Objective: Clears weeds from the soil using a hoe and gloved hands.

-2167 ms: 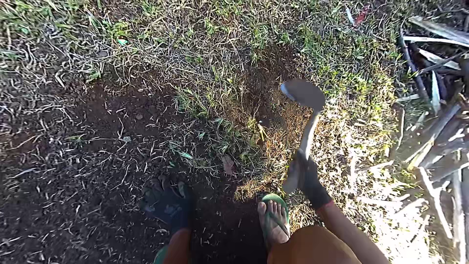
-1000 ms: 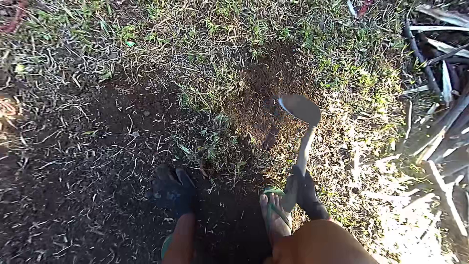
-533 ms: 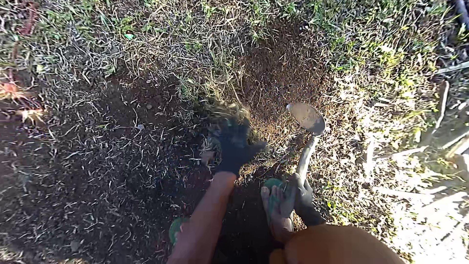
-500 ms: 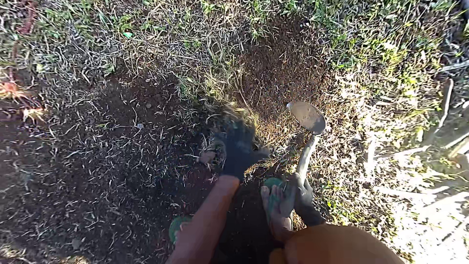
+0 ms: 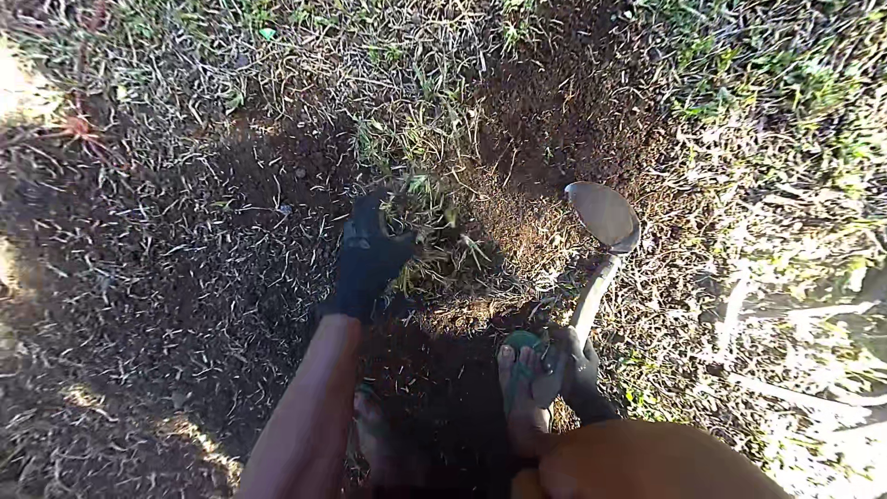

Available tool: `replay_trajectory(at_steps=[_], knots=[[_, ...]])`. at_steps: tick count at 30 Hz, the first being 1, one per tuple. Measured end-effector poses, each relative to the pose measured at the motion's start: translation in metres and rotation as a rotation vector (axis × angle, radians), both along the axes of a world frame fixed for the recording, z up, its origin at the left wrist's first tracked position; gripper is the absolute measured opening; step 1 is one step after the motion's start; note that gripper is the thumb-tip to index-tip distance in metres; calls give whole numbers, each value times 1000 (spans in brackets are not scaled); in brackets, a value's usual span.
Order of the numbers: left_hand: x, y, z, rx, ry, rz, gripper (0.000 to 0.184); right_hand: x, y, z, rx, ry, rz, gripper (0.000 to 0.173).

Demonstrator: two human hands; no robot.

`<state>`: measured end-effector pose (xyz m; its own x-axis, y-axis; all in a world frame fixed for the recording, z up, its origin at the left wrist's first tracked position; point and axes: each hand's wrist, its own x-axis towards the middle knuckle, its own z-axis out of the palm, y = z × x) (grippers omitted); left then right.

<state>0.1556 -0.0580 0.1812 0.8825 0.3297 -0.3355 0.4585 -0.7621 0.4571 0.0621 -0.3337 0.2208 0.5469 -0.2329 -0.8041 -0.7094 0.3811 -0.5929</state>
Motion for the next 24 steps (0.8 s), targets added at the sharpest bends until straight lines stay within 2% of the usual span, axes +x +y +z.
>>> replay_trajectory(at_steps=[2, 3, 5, 7, 9, 11, 13, 15, 17, 18, 21, 24], knots=[[-2, 16, 6, -107, 39, -49, 78, -14, -14, -40, 51, -98, 3, 25], [-2, 29, 0, -152, 36, -77, 79, -14, -16, -49, 39, -75, 8, 25], [1, 56, -13, -204, 36, -38, 87, -8, -14, -49, -41, 45, 57, 23], [3, 77, -31, -227, 32, 98, 96, -19, -31, -56, -68, -77, 211, 29], [8, 84, -50, -192, 94, 180, 102, -28, -45, -42, -61, -182, 384, 36], [19, 66, -59, -115, 179, 95, 105, -25, -46, -15, -79, -207, 476, 38], [20, 33, -63, -6, 206, -87, 112, -24, -46, 3, -102, -227, 534, 39], [5, -3, -67, 49, 147, -225, 127, -22, -41, 1, -113, -218, 514, 39], [-24, -32, -79, 146, 121, -367, 133, -11, -24, -10, -131, -138, 383, 34], [-36, -40, -87, 178, 111, -433, 126, 0, -12, -14, -180, -69, 286, 30], [-41, -43, -94, 182, 118, -504, 86, 16, 4, -17, -239, 53, 170, 26], [-27, -27, -86, 161, 112, -566, 63, -8, -14, -62, -198, -20, 202, 30]])
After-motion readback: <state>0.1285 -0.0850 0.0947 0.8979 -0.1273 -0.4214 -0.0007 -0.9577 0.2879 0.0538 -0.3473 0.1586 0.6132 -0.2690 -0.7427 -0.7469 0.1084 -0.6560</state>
